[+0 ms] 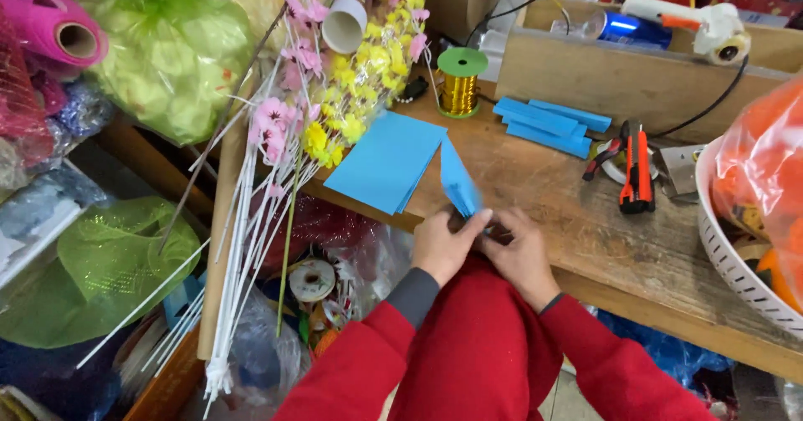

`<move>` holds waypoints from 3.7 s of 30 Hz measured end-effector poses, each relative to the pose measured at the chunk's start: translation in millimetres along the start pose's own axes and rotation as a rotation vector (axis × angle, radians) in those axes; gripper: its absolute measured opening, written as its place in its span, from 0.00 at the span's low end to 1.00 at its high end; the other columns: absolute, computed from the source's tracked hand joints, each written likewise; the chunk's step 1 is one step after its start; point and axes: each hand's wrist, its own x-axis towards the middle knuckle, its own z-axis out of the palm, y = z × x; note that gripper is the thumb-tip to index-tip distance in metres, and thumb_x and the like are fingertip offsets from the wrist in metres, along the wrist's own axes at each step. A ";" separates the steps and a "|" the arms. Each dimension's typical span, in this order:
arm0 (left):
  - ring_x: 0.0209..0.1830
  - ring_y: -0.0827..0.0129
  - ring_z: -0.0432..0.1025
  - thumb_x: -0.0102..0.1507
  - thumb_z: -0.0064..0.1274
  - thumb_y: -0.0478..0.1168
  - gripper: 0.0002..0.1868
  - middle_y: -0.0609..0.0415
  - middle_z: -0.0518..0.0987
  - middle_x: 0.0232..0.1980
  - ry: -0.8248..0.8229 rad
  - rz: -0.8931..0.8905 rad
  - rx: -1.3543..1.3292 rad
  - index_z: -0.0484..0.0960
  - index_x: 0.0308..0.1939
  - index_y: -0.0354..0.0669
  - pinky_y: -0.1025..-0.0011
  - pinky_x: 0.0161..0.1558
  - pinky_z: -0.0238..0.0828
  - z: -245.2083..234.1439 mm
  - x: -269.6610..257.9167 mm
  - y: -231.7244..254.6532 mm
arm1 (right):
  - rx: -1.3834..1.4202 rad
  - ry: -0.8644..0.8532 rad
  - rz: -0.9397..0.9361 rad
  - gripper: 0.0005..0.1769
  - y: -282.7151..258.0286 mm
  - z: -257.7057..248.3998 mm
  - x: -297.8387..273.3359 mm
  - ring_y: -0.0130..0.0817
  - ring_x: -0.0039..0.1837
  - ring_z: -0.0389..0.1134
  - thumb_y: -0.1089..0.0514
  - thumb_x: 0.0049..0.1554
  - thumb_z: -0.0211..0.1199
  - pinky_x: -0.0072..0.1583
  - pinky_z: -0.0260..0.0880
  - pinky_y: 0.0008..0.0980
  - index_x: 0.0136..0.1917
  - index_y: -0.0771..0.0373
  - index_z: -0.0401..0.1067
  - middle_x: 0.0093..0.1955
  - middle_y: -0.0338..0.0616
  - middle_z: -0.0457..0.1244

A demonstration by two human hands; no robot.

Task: Folding small rectangular pieces of blue paper into narrow strips at a workspace.

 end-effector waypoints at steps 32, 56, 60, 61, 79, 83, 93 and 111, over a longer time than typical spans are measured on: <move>0.44 0.49 0.78 0.72 0.40 0.36 0.16 0.53 0.79 0.52 0.079 1.015 0.648 0.77 0.61 0.56 0.55 0.49 0.77 24.5 65.1 -51.8 | -0.210 -0.236 -0.132 0.12 58.4 -77.0 27.3 0.46 0.56 0.72 0.56 0.58 0.72 0.58 0.71 0.45 0.56 0.50 0.82 0.50 0.41 0.72; 0.51 0.58 0.77 0.63 0.63 0.49 0.09 0.65 0.77 0.45 -0.011 0.600 0.476 0.90 0.47 0.71 0.52 0.64 0.69 53.7 103.7 -76.9 | -0.230 -0.299 0.120 0.08 55.4 -75.3 34.6 0.51 0.61 0.68 0.53 0.60 0.72 0.59 0.69 0.45 0.54 0.51 0.83 0.54 0.50 0.65; 0.52 0.61 0.76 0.61 0.65 0.49 0.10 0.67 0.78 0.46 -0.019 0.538 0.520 0.90 0.47 0.71 0.53 0.64 0.67 58.9 108.9 -78.2 | -0.439 -0.262 -0.144 0.12 62.0 -71.5 24.6 0.45 0.61 0.65 0.51 0.63 0.67 0.61 0.66 0.44 0.60 0.39 0.81 0.54 0.38 0.64; 0.53 0.61 0.76 0.61 0.65 0.49 0.11 0.67 0.78 0.46 -0.029 0.514 0.521 0.90 0.46 0.71 0.53 0.63 0.67 60.8 111.7 -79.8 | -0.527 -0.249 -0.240 0.15 57.4 -70.3 21.3 0.43 0.60 0.64 0.51 0.66 0.63 0.61 0.64 0.45 0.64 0.35 0.79 0.55 0.37 0.64; 0.53 0.58 0.79 0.61 0.64 0.47 0.09 0.60 0.78 0.45 -0.106 0.475 0.582 0.91 0.45 0.68 0.58 0.60 0.76 47.2 104.2 -51.7 | -0.771 -0.297 -0.487 0.14 38.6 -67.5 15.1 0.45 0.77 0.59 0.44 0.67 0.55 0.66 0.56 0.50 0.60 0.39 0.79 0.66 0.33 0.64; 0.54 0.61 0.79 0.61 0.64 0.48 0.09 0.62 0.77 0.45 -0.117 0.486 0.606 0.91 0.45 0.71 0.59 0.61 0.76 44.8 102.8 -51.6 | -0.802 -0.279 -0.473 0.14 60.1 -99.9 11.3 0.42 0.75 0.62 0.43 0.66 0.58 0.64 0.58 0.47 0.62 0.36 0.80 0.64 0.30 0.66; 0.80 0.50 0.52 0.68 0.29 0.62 0.33 0.47 0.66 0.74 -0.343 0.664 0.716 0.74 0.67 0.49 0.47 0.76 0.44 45.8 31.2 28.8 | -0.773 -0.282 -0.318 0.17 70.4 -112.4 2.9 0.45 0.72 0.62 0.40 0.67 0.53 0.63 0.57 0.47 0.59 0.40 0.80 0.66 0.31 0.66; 0.88 0.56 0.35 0.74 0.17 0.65 0.40 0.52 0.42 0.88 -0.638 0.374 0.745 0.48 0.84 0.48 0.51 0.83 0.25 -40.5 21.3 -1.4 | -0.786 -0.302 -0.287 0.17 69.2 -113.9 -3.7 0.48 0.72 0.62 0.43 0.69 0.54 0.62 0.58 0.46 0.66 0.41 0.78 0.69 0.36 0.65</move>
